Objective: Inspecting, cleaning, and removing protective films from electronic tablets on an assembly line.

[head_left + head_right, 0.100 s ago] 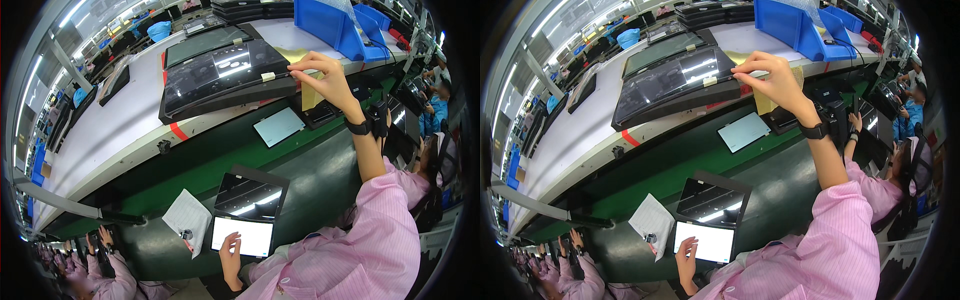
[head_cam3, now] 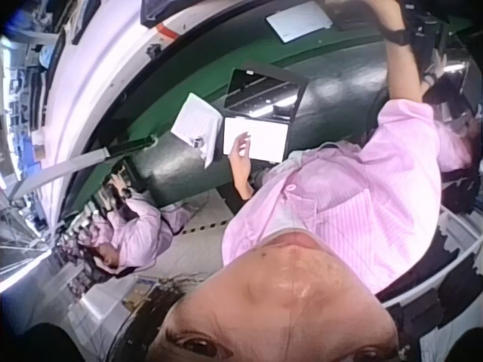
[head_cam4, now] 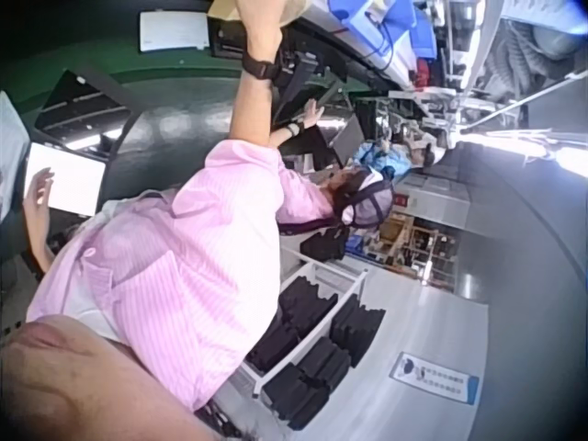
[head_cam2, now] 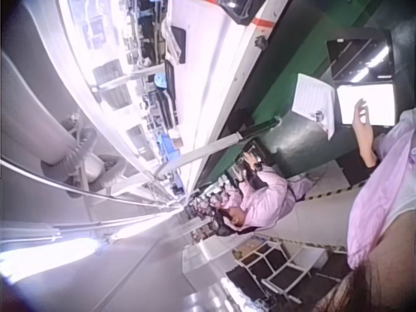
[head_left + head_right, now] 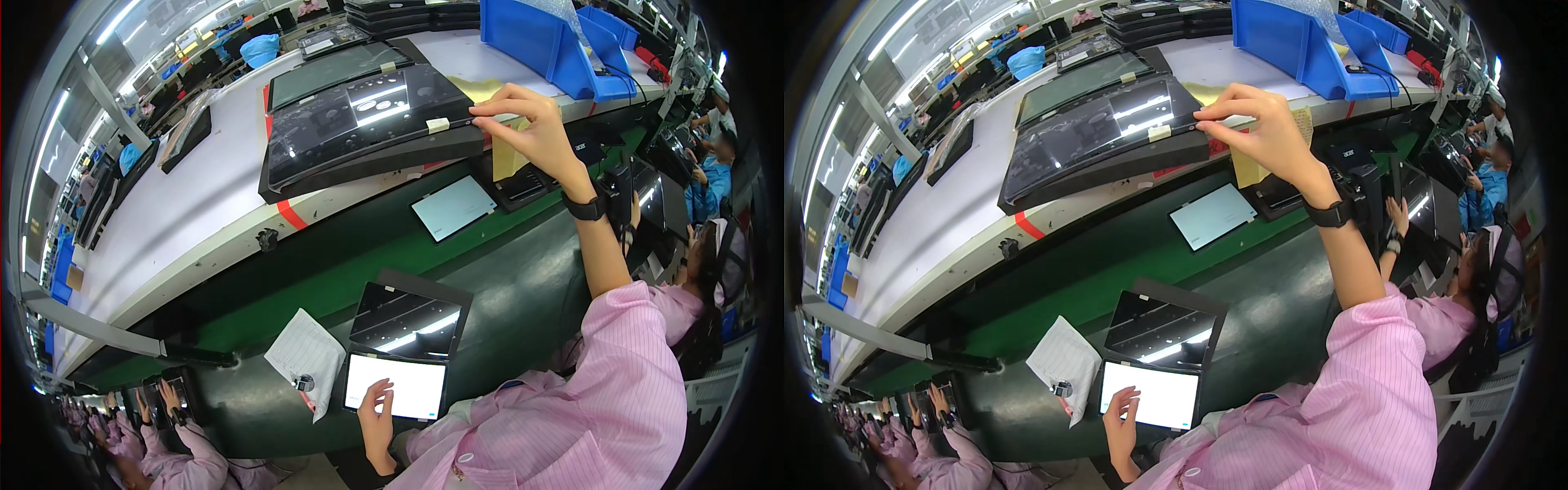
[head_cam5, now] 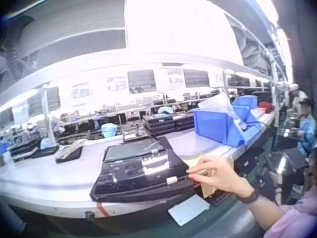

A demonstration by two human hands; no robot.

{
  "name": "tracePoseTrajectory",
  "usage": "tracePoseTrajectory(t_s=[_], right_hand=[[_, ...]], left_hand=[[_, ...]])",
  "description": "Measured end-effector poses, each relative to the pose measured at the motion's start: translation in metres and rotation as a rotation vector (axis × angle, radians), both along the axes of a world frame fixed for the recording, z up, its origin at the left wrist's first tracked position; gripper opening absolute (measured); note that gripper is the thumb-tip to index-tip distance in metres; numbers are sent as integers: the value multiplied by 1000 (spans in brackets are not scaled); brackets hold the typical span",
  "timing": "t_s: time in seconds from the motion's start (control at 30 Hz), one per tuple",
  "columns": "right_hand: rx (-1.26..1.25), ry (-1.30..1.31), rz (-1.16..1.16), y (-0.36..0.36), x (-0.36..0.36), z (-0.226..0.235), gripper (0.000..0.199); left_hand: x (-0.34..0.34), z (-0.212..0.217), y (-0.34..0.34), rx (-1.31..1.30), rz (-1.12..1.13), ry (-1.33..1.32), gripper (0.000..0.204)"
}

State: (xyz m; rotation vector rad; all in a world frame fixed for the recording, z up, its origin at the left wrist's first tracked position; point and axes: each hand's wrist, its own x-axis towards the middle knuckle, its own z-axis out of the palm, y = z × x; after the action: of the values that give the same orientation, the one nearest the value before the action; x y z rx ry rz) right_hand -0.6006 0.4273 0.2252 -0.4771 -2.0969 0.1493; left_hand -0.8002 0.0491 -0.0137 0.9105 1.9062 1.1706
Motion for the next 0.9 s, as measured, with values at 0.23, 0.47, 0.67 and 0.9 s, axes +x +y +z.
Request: tracePoseTrajectory(t_s=[0.23, 0.47, 0.67, 0.9], right_hand=[[-33, 3, 1, 5, -1, 3, 15], [-37, -11, 10, 4, 4, 3, 17], [-73, 0, 29, 4, 0, -4, 16], [-15, 20, -34, -9, -10, -19, 19]], left_hand=[[-1, 0, 11, 8, -19, 9, 27], [3, 1, 8, 10, -13, 17, 25], [4, -2, 4, -26, 26, 12, 25], [-9, -12, -5, 1, 82, -16, 26]])
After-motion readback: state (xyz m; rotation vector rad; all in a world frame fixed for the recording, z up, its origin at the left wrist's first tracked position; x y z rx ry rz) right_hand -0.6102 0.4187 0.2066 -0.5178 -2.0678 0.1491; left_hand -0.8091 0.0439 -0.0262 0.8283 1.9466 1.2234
